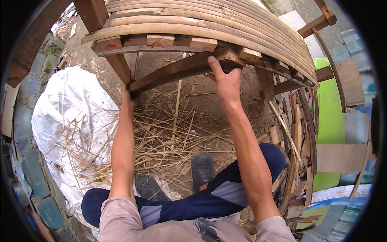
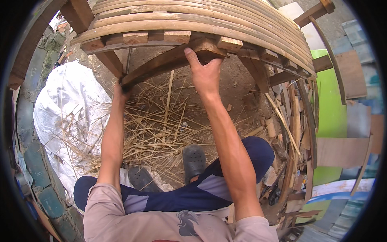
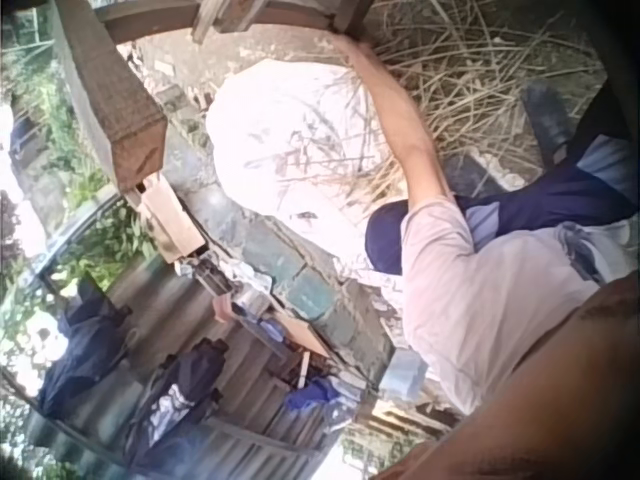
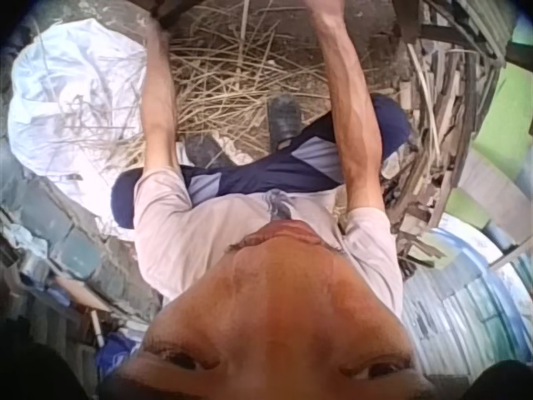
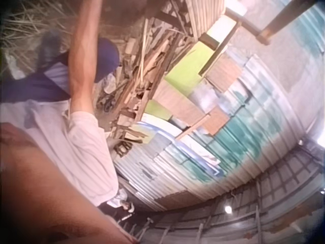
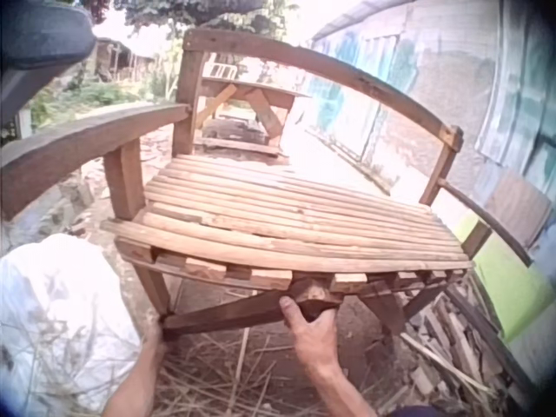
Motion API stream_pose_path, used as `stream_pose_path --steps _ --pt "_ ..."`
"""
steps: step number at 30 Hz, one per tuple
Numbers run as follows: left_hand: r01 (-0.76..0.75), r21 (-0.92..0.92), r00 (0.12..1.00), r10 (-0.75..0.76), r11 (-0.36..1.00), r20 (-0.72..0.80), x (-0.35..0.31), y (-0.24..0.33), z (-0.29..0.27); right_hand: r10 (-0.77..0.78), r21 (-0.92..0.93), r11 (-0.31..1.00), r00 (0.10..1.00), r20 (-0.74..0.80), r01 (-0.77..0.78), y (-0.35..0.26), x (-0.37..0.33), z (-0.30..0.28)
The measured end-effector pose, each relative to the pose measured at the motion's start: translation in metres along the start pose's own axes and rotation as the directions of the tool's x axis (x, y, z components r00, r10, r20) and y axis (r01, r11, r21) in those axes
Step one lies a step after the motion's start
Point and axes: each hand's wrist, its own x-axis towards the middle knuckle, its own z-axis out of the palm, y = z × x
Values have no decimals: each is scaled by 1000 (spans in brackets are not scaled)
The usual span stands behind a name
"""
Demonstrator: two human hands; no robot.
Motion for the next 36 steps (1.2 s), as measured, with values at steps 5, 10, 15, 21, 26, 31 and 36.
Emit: stream_pose_path --steps 5,10,15,21,26,31,36 --pt "-36 -16 999 35 999 -9 -10 6 1 136 139 980 990 37 -140 -14 -2 3" --pt "-125 -73 962 103 989 -252 -33 25 6 377 335 873 926 -2 -355 -3 -7 -8" --pt "-446 -67 876 420 893 -237 -66 56 18 617 431 699 786 39 -570 40 -13 -24" --pt "-608 -255 794 580 752 -182 -126 95 48 807 192 535 565 172 -822 72 -27 -27" --pt "-730 -198 681 722 654 -122 -199 122 100 726 2 660 638 259 -751 38 -42 5" --pt "-859 -122 512 824 498 -243 -249 127 111 562 -214 825 717 413 -523 -7 -53 30" --pt "-934 97 322 927 344 -191 -281 94 121 177 -334 938 705 687 90 -55 -76 50"
